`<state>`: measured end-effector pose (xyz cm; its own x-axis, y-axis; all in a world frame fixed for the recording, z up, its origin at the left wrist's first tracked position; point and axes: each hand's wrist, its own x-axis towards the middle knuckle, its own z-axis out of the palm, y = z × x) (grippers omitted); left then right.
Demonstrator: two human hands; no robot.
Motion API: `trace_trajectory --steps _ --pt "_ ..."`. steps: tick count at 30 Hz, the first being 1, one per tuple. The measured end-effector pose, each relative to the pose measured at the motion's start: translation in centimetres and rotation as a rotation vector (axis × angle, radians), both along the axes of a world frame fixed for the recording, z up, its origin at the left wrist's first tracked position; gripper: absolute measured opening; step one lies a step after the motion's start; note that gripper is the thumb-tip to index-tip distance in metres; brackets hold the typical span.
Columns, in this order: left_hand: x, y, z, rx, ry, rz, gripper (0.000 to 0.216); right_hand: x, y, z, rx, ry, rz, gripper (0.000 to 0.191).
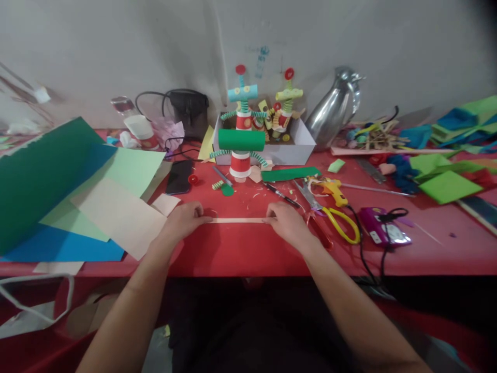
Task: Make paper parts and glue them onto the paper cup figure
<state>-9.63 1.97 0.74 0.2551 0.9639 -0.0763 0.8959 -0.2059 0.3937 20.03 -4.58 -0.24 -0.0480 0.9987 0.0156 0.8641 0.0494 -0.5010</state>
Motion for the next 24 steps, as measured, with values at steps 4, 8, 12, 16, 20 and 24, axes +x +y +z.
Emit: trace_trajectory --steps 4,8,12,16,20,24 --pt "-0.3 -0.6 -0.7 0.130 -0.048 -0.076 0.030 0.3 0.2 -0.6 0.029 0.029 0.028 0.009" --pt "-0.6 -1.4 -1.6 0.294 -0.049 -0.141 0.025 0.4 0.2 -0.9 0.037 0.044 0.054 0.006" --pt "-1.1 -1.9 -1.9 0.347 -0.085 -0.205 0.020 0.4 -0.3 -0.9 0.067 0.057 0.091 0.007" --pt "-1.4 -2.4 -1.9 0.356 -0.102 -0.258 0.022 0.2 -1.2 -0.9 0.146 0.009 0.113 0.010" --pt "-1.5 -2.6 -2.0 0.443 -0.088 -0.234 0.026 -0.2 -1.6 -0.8 0.183 0.016 0.146 0.011" --pt "-1.5 -2.8 -2.0 0.516 -0.082 -0.206 0.027 -0.4 -2.0 -0.1 0.232 0.108 0.152 0.015"
